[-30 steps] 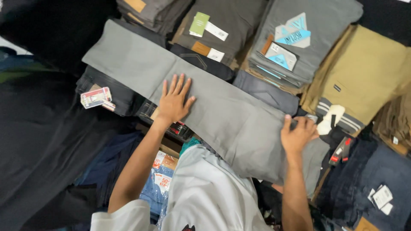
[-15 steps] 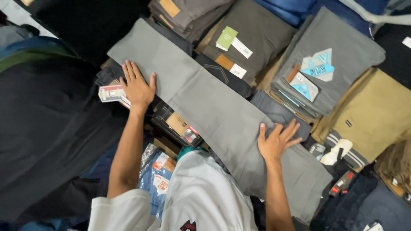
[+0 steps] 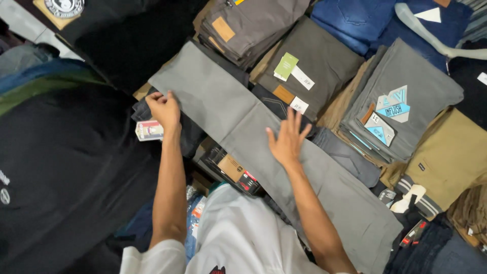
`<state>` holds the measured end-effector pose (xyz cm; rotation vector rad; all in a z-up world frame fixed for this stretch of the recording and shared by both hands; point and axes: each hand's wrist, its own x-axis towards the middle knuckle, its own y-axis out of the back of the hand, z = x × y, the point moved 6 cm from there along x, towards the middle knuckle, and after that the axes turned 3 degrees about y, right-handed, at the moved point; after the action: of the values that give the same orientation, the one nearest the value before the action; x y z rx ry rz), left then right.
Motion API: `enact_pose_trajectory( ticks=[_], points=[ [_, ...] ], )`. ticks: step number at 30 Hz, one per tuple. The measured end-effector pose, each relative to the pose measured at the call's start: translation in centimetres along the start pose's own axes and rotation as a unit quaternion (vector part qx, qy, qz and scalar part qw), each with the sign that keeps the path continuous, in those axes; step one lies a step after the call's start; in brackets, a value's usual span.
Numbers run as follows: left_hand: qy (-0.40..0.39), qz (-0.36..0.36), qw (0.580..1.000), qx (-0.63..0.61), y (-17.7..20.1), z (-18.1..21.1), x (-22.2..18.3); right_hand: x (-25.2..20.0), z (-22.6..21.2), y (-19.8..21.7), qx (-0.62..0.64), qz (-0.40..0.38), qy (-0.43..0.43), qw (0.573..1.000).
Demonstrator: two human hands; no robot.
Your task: Folding and stacking trousers on a display table in a clothing store.
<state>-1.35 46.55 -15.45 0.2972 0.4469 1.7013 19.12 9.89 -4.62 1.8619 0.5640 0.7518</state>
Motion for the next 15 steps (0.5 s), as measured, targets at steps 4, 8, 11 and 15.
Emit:
enact_pose_trajectory(
  ticks=[4,8,11,15],
  points=[
    [0.023,-0.026,0.997,-0.070,3.5,4.3,-3.0,2.5,-2.8,-2.7,0.039,-0.006,-0.004,0.999],
    [0.091,-0.117,0.973,-0.174,3.2,5.3,-2.8,5.7,-4.1,-5.8,0.067,-0.037,-0.031,0.997],
    [0.109,-0.134,0.962,-0.209,4.0,6.2,-3.1,7.5,-6.3,-7.0,0.087,-0.049,-0.018,0.995],
    [0.072,-0.154,0.964,-0.204,4.4,7.2,-3.5,10.2,-9.7,-7.8,0.092,-0.043,0.002,0.995]
  ],
)
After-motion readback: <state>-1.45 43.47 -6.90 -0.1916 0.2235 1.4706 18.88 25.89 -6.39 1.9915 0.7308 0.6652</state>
